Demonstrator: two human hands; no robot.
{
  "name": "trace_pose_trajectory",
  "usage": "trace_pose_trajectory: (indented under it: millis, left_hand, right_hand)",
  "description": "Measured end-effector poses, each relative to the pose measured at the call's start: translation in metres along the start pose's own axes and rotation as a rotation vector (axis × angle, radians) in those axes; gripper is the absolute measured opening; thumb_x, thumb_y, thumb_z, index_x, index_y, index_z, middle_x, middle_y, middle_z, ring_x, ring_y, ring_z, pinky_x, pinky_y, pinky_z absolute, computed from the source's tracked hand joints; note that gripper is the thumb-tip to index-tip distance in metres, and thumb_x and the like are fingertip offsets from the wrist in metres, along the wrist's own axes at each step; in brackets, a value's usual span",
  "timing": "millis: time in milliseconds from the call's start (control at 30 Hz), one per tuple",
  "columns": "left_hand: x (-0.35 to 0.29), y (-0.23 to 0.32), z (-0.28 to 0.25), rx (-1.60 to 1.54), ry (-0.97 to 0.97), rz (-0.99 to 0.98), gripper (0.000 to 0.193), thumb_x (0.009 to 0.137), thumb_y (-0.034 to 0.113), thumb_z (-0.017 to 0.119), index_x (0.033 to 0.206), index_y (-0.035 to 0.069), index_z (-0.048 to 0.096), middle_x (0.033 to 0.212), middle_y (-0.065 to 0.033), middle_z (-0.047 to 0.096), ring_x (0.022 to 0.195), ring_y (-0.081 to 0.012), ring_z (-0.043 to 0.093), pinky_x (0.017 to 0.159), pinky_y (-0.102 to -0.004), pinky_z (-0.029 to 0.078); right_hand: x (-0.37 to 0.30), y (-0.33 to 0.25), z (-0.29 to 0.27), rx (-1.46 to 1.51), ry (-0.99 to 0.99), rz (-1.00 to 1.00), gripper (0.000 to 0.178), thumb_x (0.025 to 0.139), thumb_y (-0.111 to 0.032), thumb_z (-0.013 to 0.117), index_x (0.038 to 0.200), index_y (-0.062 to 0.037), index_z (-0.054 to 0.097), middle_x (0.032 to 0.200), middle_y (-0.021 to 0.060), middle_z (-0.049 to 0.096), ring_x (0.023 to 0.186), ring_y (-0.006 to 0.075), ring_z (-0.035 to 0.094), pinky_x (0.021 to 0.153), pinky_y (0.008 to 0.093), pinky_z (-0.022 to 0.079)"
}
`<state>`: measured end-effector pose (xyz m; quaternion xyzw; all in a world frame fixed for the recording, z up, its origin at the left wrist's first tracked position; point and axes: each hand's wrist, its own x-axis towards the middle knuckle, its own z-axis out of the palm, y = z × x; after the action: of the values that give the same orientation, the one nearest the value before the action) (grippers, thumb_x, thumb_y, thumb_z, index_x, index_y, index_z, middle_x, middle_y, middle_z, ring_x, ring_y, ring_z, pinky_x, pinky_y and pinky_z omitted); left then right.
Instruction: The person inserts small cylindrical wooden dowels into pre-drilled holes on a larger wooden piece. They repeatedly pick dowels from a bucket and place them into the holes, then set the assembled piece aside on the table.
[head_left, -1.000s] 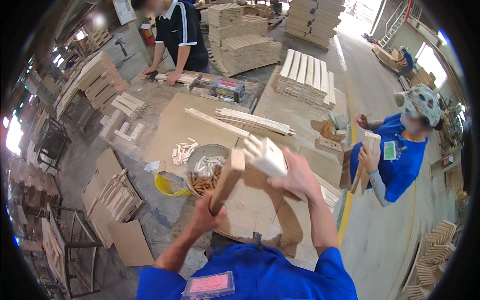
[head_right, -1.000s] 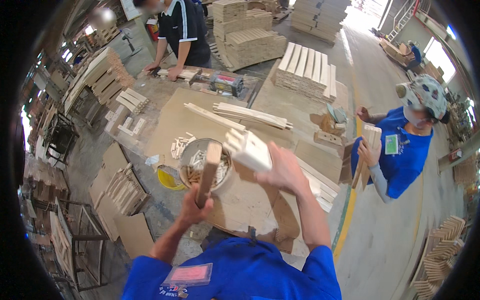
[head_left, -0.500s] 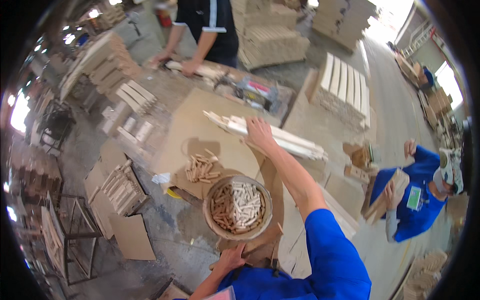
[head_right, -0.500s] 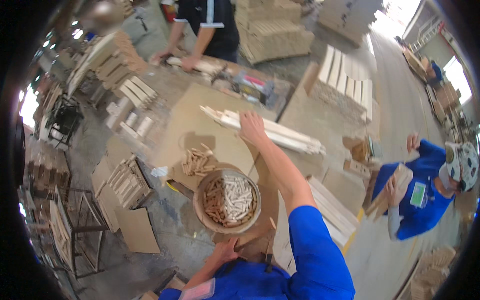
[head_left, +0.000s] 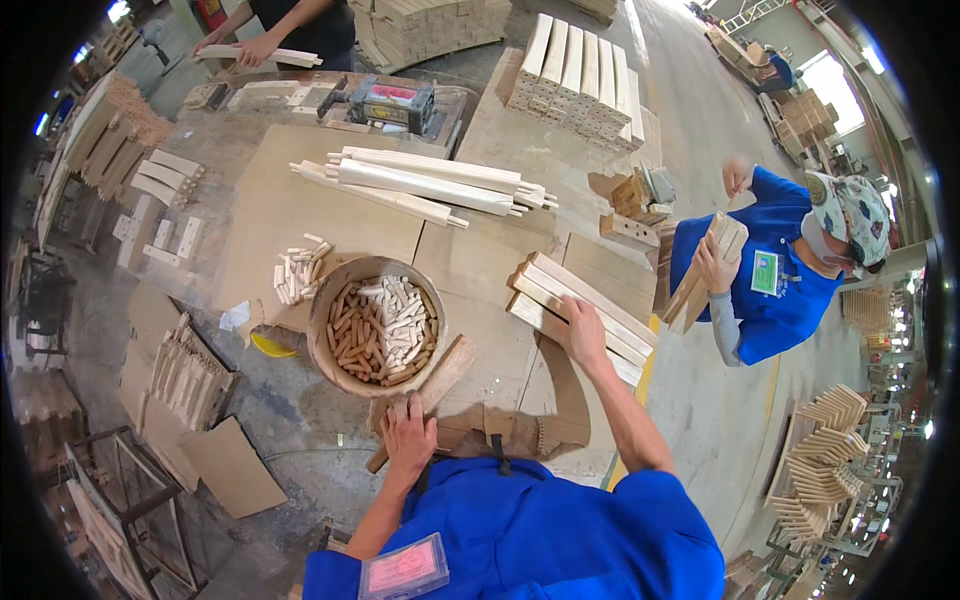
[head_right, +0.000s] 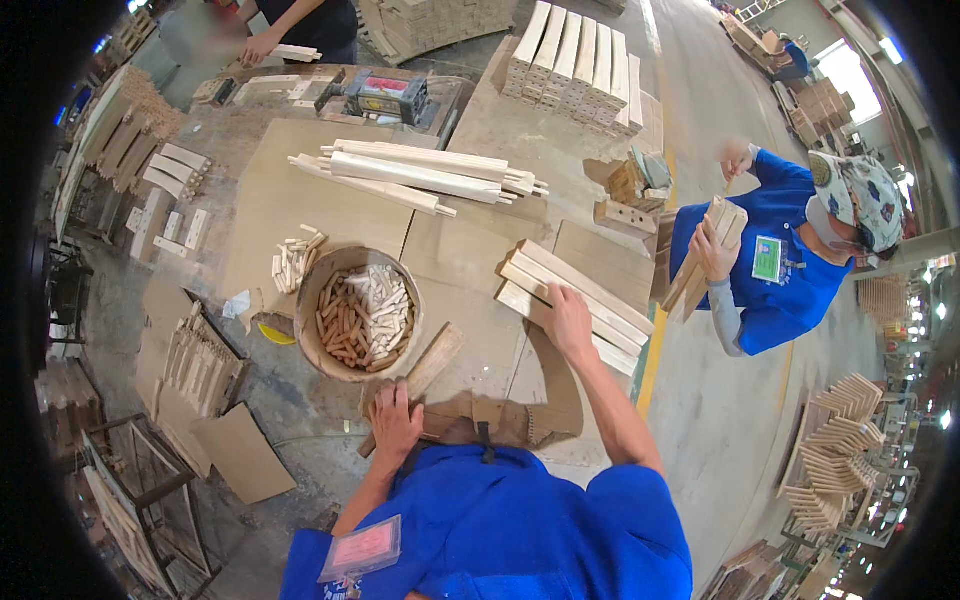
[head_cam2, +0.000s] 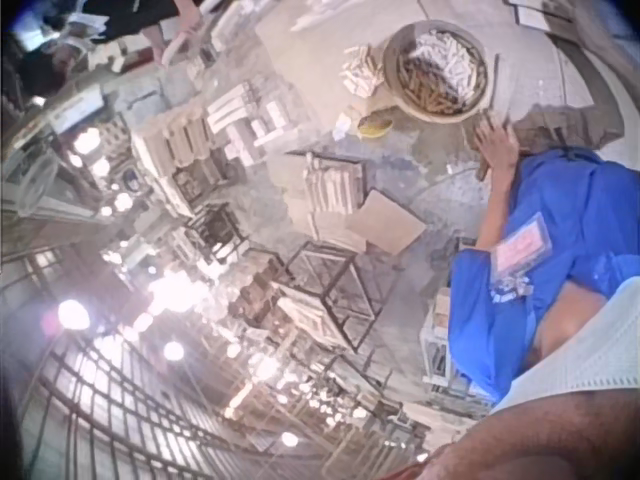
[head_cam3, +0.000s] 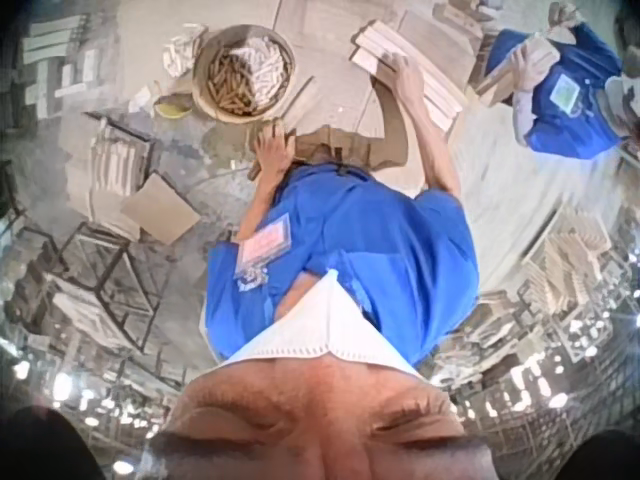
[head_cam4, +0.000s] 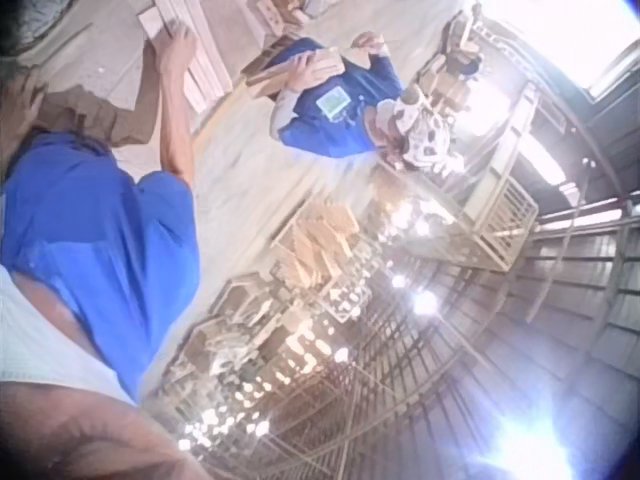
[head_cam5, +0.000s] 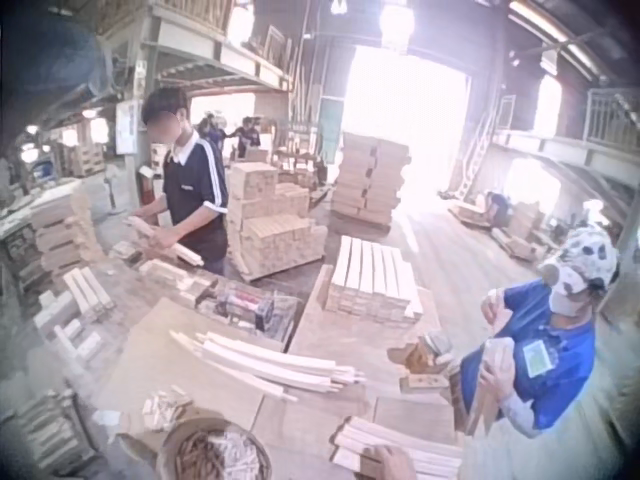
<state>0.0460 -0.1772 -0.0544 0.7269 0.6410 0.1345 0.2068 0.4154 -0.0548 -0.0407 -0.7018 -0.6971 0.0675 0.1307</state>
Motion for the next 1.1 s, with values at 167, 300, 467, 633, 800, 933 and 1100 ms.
trace_pose_trajectory:
  millis: [167, 300, 467, 633, 800, 933, 1100]
  left_hand:
    - [-0.003, 0.005, -0.011, -0.029, -0.001, 0.057, 0.049, 0.086, 0.023, 0.072, 0.129, 0.004, 0.059, 0.124, -0.0175, 0.058, 0.114, -0.0400, 0.055, 0.096, -0.0519, 0.044]
    - [-0.005, 0.009, -0.023, -0.056, -0.001, 0.128, 0.043, 0.087, 0.022, 0.071, 0.125, 0.004, 0.060, 0.122, -0.0154, 0.059, 0.112, -0.0387, 0.057, 0.094, -0.0500, 0.046]
    - [-0.007, 0.020, -0.043, -0.159, 0.039, 0.130, 0.037, 0.089, 0.022, 0.071, 0.120, 0.003, 0.064, 0.119, -0.0172, 0.064, 0.109, -0.0386, 0.061, 0.093, -0.0461, 0.050]
    - [-0.006, 0.035, -0.053, -0.253, 0.010, 0.097, 0.033, 0.090, 0.021, 0.072, 0.117, 0.002, 0.067, 0.116, -0.0192, 0.068, 0.104, -0.0398, 0.067, 0.090, -0.0444, 0.054]
    - [0.004, 0.039, -0.054, -0.295, -0.069, 0.133, 0.031, 0.092, 0.021, 0.070, 0.116, 0.002, 0.068, 0.112, -0.0174, 0.069, 0.098, -0.0379, 0.069, 0.085, -0.0429, 0.055]
    - [0.015, 0.044, -0.059, -0.288, -0.092, 0.147, 0.031, 0.092, 0.021, 0.070, 0.115, 0.002, 0.068, 0.111, -0.0167, 0.070, 0.096, -0.0367, 0.069, 0.083, -0.0426, 0.055]
    - [0.026, 0.042, -0.062, -0.288, -0.091, 0.125, 0.030, 0.092, 0.021, 0.070, 0.115, 0.002, 0.068, 0.110, -0.0168, 0.070, 0.097, -0.0371, 0.069, 0.083, -0.0427, 0.055]
  right_hand:
    - [-0.033, -0.003, 0.001, -0.048, -0.011, 0.060, 0.077, 0.073, -0.027, 0.086, 0.139, -0.0095, 0.051, 0.129, 0.0127, 0.058, 0.118, 0.0332, 0.055, 0.094, 0.0483, 0.046]
    - [-0.027, 0.000, 0.002, -0.146, -0.146, 0.064, 0.089, 0.059, -0.044, 0.093, 0.132, -0.0104, 0.054, 0.128, 0.0115, 0.056, 0.117, 0.0336, 0.054, 0.095, 0.0485, 0.043]
    - [-0.033, 0.005, 0.012, -0.122, -0.183, -0.004, 0.080, 0.057, -0.043, 0.090, 0.122, -0.0089, 0.058, 0.124, 0.0122, 0.060, 0.112, 0.0361, 0.059, 0.094, 0.0503, 0.048]
    - [-0.035, 0.002, 0.005, -0.050, -0.342, -0.056, 0.057, 0.068, -0.040, 0.079, 0.113, -0.0090, 0.064, 0.117, 0.0133, 0.064, 0.106, 0.0383, 0.064, 0.091, 0.0508, 0.052]
    - [-0.045, 0.005, 0.010, 0.065, -0.043, -0.225, 0.046, 0.071, -0.030, 0.080, 0.107, -0.0058, 0.064, 0.126, 0.0187, 0.061, 0.117, 0.0389, 0.060, 0.097, 0.0483, 0.050]
    - [-0.044, 0.004, 0.014, 0.219, -0.157, -0.125, 0.049, 0.070, -0.024, 0.084, 0.111, -0.0058, 0.064, 0.132, 0.0198, 0.059, 0.124, 0.0390, 0.056, 0.104, 0.0495, 0.045]
    - [-0.052, -0.014, 0.005, 0.425, -0.050, -0.124, 0.044, 0.071, -0.013, 0.079, 0.111, -0.0037, 0.061, 0.133, 0.0138, 0.059, 0.110, 0.0368, 0.063, 0.091, 0.0465, 0.054]
